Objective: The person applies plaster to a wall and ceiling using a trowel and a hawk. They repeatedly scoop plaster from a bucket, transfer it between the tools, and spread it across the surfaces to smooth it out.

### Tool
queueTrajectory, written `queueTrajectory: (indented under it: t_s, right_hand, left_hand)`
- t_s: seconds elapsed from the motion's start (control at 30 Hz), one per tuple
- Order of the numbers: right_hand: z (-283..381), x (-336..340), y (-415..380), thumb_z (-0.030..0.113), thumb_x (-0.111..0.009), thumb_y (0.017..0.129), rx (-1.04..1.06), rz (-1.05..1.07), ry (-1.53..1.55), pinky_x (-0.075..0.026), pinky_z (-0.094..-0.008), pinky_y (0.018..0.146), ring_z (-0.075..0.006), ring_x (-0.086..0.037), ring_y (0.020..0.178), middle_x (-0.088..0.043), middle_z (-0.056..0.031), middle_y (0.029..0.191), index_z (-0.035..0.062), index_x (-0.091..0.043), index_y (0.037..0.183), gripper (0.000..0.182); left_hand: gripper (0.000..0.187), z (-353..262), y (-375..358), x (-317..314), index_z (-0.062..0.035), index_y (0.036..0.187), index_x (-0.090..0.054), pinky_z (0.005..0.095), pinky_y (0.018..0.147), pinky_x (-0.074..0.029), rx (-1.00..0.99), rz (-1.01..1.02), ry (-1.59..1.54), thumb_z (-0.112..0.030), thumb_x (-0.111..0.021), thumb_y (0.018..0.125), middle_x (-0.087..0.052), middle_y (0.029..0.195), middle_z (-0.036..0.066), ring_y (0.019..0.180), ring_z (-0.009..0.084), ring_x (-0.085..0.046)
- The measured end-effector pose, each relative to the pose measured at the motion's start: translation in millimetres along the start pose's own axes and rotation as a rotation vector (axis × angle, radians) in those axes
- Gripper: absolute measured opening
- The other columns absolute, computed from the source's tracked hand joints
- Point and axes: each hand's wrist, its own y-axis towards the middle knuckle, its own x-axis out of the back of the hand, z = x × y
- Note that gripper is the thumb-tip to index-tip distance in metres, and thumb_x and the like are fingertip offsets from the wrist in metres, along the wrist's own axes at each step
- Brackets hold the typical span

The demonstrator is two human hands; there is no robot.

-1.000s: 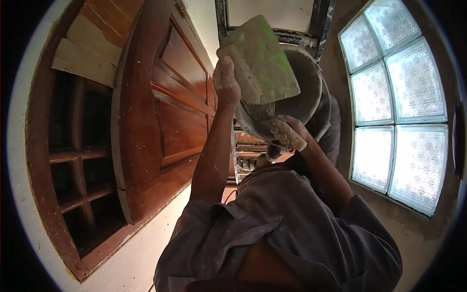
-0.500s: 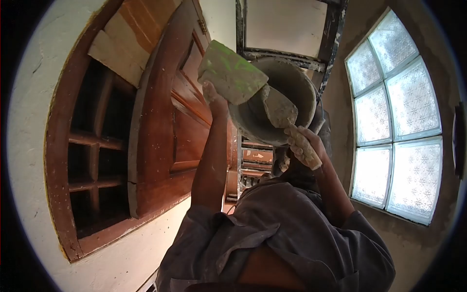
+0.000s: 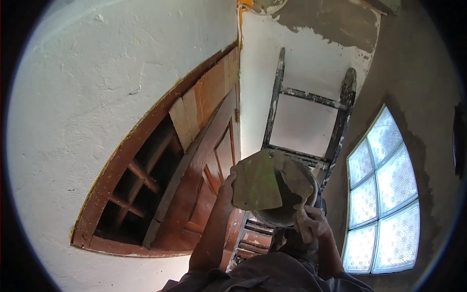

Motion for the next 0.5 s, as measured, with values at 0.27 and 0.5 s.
queueTrajectory:
  t_s: [0.27,0.5]
  right_hand:
    - [-14,14,12,0.019,-0.074,0.08,0.117,-0.269,-0.712,-0.048,-0.0328,0.069,-0.0158,-0.059,0.076,-0.062,-0.0101,0.083,0.0037,-0.062,0.1,0.028]
    - [-9,49,-15,0.017,-0.067,0.079,0.202,-0.482,-0.821,-0.048,-0.033,0.062,-0.0153,-0.058,0.067,-0.061,-0.0108,0.073,0.0014,-0.063,0.094,0.021]
  left_hand:
    - [0.044,-36,13,-43,-0.0013,0.132,-0.05,0.0386,0.097,-0.05,0.016,0.181,-0.027,-0.031,-0.045,0.101,-0.06,0.126,0.015,0.111,0.0256,-0.061]
    - [0.053,-60,21,-20,-0.0021,0.14,-0.043,0.0416,0.102,-0.046,-0.043,0.268,-0.204,-0.038,-0.044,0.101,-0.053,0.135,0.015,0.12,0.0293,-0.055]
